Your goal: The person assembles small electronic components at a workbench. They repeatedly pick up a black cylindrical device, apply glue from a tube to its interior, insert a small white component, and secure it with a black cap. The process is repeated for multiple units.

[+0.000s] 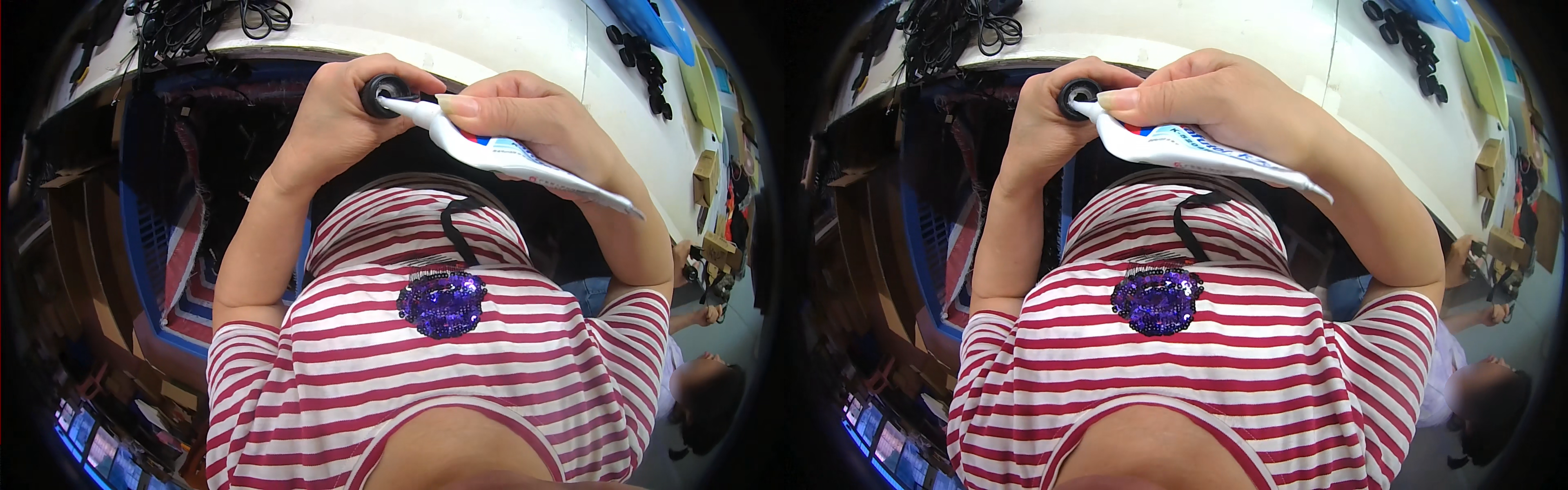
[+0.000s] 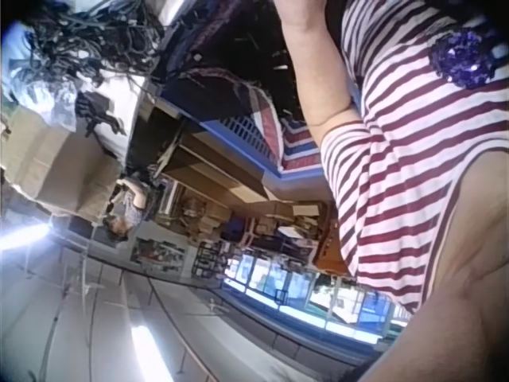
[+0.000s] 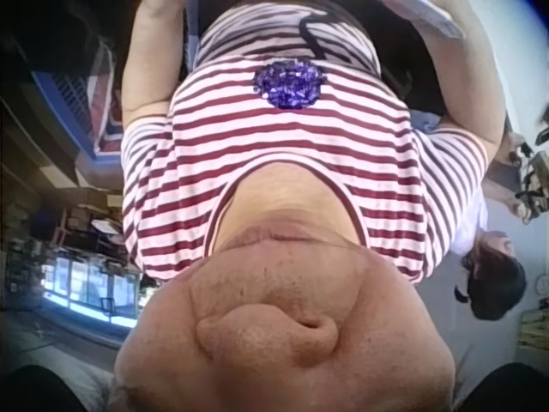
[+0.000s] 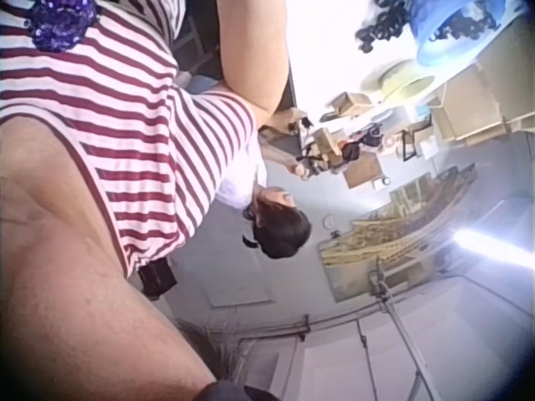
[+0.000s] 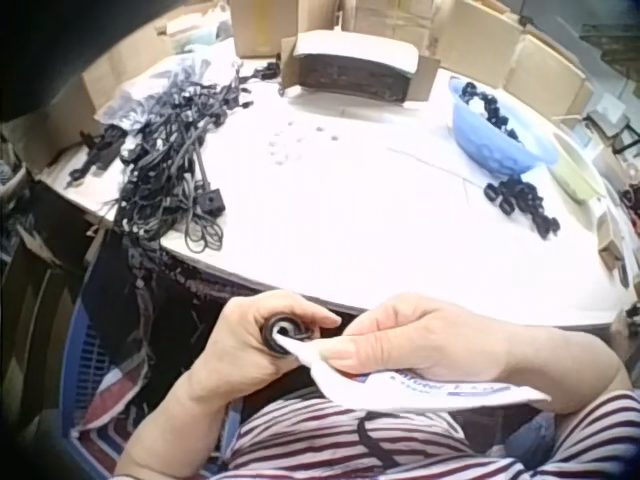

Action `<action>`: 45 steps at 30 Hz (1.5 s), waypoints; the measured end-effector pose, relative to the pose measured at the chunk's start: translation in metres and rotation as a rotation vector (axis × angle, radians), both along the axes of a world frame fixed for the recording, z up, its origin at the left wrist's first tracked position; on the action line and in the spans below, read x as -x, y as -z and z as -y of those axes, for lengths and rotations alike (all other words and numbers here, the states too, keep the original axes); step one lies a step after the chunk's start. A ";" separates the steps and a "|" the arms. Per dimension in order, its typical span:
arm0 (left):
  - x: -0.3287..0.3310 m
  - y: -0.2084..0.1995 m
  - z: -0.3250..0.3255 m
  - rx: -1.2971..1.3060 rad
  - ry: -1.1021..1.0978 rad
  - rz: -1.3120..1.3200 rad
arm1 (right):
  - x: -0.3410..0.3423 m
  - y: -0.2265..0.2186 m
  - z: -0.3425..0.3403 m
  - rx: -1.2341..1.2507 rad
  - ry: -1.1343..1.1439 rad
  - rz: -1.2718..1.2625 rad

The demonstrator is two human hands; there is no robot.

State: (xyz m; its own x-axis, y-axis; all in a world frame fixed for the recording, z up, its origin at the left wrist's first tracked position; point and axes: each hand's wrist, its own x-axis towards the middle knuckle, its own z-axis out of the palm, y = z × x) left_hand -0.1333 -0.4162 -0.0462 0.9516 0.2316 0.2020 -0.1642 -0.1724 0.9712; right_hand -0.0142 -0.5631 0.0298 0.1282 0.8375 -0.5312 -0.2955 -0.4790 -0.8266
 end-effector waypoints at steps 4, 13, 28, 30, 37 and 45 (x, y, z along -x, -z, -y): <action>-0.001 -0.005 0.000 0.026 -0.007 -0.052 | 0.000 -0.002 -0.002 0.020 0.071 -0.001; -0.019 -0.016 0.000 -0.118 -0.069 -0.092 | -0.050 0.010 0.015 -0.290 0.125 -0.247; -0.016 -0.009 0.011 0.335 -0.003 -0.083 | -0.189 0.038 -0.032 0.233 0.264 1.482; -0.015 -0.014 0.011 0.369 -0.043 -0.084 | -0.168 0.038 -0.029 0.117 0.380 1.808; -0.004 -0.020 0.010 0.376 -0.114 0.000 | -0.010 0.018 0.012 0.027 -0.565 0.798; -0.003 -0.025 0.010 0.523 -0.066 0.145 | 0.032 0.174 -0.008 -0.221 -0.226 0.264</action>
State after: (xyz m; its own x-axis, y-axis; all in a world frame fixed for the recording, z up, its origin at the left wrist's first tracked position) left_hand -0.1301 -0.4266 -0.0212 0.9027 0.3944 0.1719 -0.3078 0.3128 0.8985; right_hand -0.0458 -0.5554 -0.1446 0.0357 0.9503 -0.3093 0.0330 -0.3104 -0.9500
